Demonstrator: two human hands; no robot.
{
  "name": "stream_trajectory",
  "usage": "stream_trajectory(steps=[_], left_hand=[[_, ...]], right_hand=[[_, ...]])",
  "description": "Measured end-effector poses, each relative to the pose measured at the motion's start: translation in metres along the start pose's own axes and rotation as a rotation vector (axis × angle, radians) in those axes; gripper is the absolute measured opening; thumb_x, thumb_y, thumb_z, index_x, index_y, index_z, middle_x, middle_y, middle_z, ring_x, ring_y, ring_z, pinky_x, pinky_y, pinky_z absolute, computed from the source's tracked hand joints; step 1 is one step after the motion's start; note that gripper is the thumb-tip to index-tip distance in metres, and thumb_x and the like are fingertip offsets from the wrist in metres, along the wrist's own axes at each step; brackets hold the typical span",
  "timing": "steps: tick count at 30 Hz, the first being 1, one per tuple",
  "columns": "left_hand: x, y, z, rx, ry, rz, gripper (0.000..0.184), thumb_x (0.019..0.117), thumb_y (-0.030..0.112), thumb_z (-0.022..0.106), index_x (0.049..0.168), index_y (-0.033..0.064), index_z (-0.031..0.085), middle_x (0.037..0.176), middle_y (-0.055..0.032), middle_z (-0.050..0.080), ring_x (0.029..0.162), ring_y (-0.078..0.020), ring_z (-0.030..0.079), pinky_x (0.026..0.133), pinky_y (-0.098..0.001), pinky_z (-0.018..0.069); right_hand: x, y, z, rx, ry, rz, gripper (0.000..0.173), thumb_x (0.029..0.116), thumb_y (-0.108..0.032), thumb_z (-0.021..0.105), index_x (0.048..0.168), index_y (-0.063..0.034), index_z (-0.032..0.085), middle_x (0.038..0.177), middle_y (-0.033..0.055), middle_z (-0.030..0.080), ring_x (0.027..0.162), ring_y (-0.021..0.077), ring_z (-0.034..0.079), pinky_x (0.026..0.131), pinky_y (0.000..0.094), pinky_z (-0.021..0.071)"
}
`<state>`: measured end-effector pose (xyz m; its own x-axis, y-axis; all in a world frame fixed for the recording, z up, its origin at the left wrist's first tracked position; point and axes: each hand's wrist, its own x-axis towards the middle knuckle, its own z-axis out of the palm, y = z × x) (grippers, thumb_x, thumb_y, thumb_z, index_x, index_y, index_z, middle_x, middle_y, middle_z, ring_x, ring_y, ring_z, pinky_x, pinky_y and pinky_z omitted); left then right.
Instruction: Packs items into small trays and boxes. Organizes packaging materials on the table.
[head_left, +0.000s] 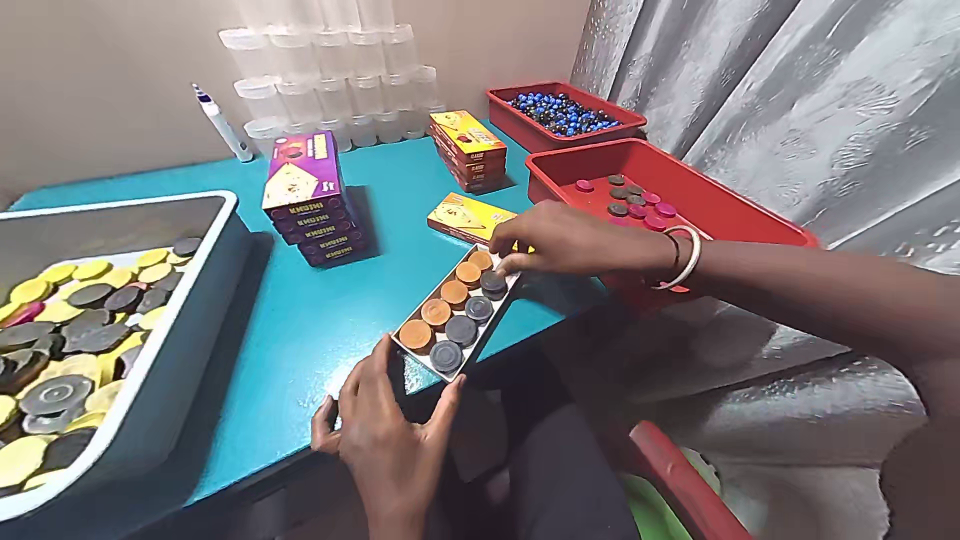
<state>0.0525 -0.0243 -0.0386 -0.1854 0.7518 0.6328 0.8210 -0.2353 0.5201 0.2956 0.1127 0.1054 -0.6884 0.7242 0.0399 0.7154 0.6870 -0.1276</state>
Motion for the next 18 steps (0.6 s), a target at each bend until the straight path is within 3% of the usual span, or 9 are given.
stream_trajectory(steps=[2, 5, 9, 14, 16, 18], left_hand=[[0.000, 0.000, 0.000, 0.003, -0.007, 0.003, 0.088, 0.0807, 0.066, 0.065, 0.136, -0.0027, 0.061, 0.124, -0.0179, 0.069, 0.118, -0.0349, 0.061, 0.105, -0.0651, 0.0252], [0.001, 0.001, 0.000, 0.032, -0.020, 0.003, 0.087, 0.0835, 0.063, 0.062, 0.140, -0.0031, 0.057, 0.128, -0.0197, 0.068, 0.121, -0.0369, 0.059, 0.107, -0.0657, 0.0234], [0.001, 0.004, 0.002, 0.085, -0.045, -0.018, 0.084, 0.0886, 0.059, 0.053, 0.143, -0.0052, 0.053, 0.134, -0.0240, 0.063, 0.128, -0.0412, 0.056, 0.111, -0.0682, 0.0180], [0.002, 0.002, -0.005, 0.138, -0.167, 0.021, 0.085, 0.0934, 0.058, 0.047, 0.146, -0.0086, 0.047, 0.139, -0.0282, 0.059, 0.132, -0.0484, 0.051, 0.110, -0.0727, 0.0174], [0.003, 0.002, -0.007, 0.145, -0.191, 0.026, 0.084, 0.0933, 0.056, 0.047, 0.147, -0.0093, 0.046, 0.140, -0.0295, 0.058, 0.133, -0.0495, 0.050, 0.109, -0.0729, 0.0181], [0.003, 0.002, -0.006, 0.151, -0.189, 0.023, 0.083, 0.0927, 0.055, 0.049, 0.147, -0.0090, 0.046, 0.139, -0.0294, 0.058, 0.132, -0.0495, 0.050, 0.109, -0.0721, 0.0194]], right_hand=[[-0.007, 0.020, -0.025, -0.094, 0.148, 0.062, 0.020, 0.1006, -0.024, 0.065, 0.106, -0.0066, 0.074, 0.093, 0.0094, 0.074, 0.085, 0.0273, 0.072, 0.079, 0.0546, 0.0569], [-0.028, 0.072, -0.068, -0.279, 0.278, 0.302, 0.018, 0.1010, -0.015, 0.061, 0.109, -0.0052, 0.074, 0.102, 0.0178, 0.074, 0.096, 0.0399, 0.071, 0.085, 0.0660, 0.0537], [-0.072, 0.159, -0.088, -0.346, 0.176, 0.562, 0.016, 0.0965, -0.006, 0.064, 0.106, -0.0044, 0.076, 0.105, 0.0260, 0.072, 0.104, 0.0515, 0.067, 0.088, 0.0761, 0.0474], [-0.113, 0.224, -0.061, -0.239, -0.079, 0.618, 0.027, 0.0952, -0.001, 0.065, 0.117, -0.0106, 0.077, 0.105, 0.0211, 0.074, 0.102, 0.0471, 0.069, 0.090, 0.0738, 0.0478], [-0.119, 0.225, -0.050, -0.249, -0.115, 0.626, 0.029, 0.0948, -0.004, 0.067, 0.120, -0.0151, 0.076, 0.104, 0.0192, 0.074, 0.101, 0.0456, 0.069, 0.088, 0.0725, 0.0494], [-0.119, 0.221, -0.045, -0.218, -0.125, 0.571, 0.029, 0.0935, -0.005, 0.070, 0.120, -0.0136, 0.075, 0.105, 0.0175, 0.075, 0.100, 0.0418, 0.070, 0.090, 0.0687, 0.0508]])
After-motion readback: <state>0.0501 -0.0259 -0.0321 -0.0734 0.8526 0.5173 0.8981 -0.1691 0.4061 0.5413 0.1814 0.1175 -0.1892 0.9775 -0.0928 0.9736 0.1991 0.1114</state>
